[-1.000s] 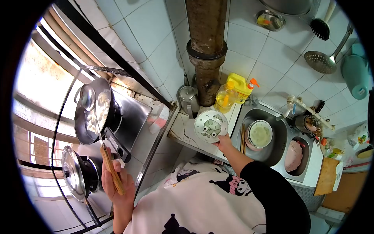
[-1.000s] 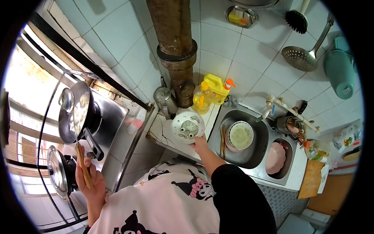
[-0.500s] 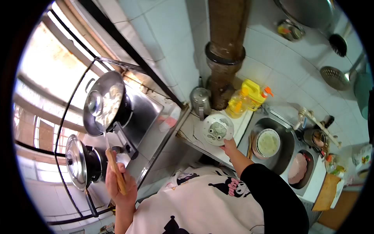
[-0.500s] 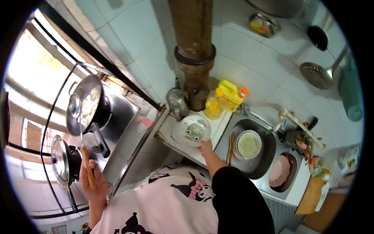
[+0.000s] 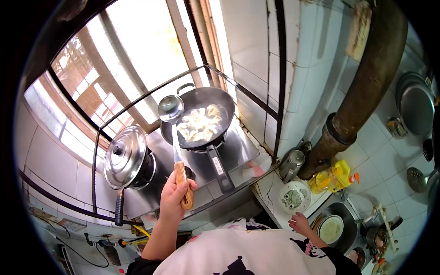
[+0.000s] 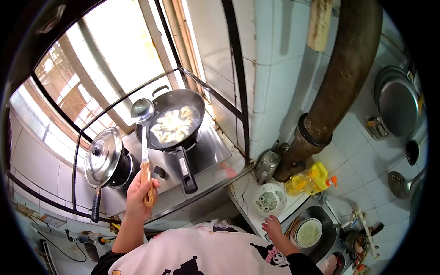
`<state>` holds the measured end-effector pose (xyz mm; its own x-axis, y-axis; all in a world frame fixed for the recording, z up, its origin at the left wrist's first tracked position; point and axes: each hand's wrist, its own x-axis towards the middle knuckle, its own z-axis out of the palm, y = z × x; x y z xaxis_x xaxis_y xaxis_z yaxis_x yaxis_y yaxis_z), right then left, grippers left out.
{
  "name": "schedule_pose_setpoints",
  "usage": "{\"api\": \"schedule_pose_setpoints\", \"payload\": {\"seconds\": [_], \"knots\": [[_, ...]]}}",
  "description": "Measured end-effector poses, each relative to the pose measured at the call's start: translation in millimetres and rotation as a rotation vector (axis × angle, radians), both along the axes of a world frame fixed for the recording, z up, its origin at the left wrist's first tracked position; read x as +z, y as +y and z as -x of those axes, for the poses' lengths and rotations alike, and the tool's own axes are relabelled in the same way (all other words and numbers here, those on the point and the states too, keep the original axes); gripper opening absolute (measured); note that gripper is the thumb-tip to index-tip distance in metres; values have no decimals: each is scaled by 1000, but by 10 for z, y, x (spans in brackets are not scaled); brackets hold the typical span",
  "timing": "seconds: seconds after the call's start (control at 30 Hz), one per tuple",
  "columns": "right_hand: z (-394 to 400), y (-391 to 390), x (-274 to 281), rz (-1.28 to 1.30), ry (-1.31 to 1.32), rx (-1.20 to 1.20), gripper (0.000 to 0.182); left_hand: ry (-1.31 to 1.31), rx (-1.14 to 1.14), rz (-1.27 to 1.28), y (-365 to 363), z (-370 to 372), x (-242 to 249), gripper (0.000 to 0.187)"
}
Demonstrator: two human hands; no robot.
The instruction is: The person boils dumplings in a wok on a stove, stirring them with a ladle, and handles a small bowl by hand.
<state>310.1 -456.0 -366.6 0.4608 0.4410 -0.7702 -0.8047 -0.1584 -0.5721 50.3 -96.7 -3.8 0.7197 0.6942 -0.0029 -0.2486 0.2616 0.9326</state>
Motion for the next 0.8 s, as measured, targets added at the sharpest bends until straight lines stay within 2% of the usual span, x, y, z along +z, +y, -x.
{"api": "schedule_pose_setpoints", "payload": {"seconds": [0.03,0.07,0.17,0.27,0.33,0.4,0.5,0.6,0.8], "knots": [[40,255,548,66,-92,77,53,48,26,-29,71,50,-5,49],[28,464,828,15,-194,142,50,95,52,-56,140,100,-15,51],[-15,1062,1408,-181,-547,298,42,321,110,-164,325,281,-65,59],[66,1724,2085,-456,-903,439,37,423,125,-275,480,437,-212,62],[233,2038,2798,-490,-1189,563,34,510,138,-364,501,507,-228,62],[357,2301,3148,-527,-1705,632,39,608,158,-470,517,575,-232,62],[601,2511,3414,-636,-1882,723,42,796,206,-604,477,641,-119,63],[724,2678,3312,-638,-2082,789,43,784,307,-614,532,718,-211,60],[751,2707,3207,-490,-2118,845,43,813,283,-748,530,752,-397,57]]}}
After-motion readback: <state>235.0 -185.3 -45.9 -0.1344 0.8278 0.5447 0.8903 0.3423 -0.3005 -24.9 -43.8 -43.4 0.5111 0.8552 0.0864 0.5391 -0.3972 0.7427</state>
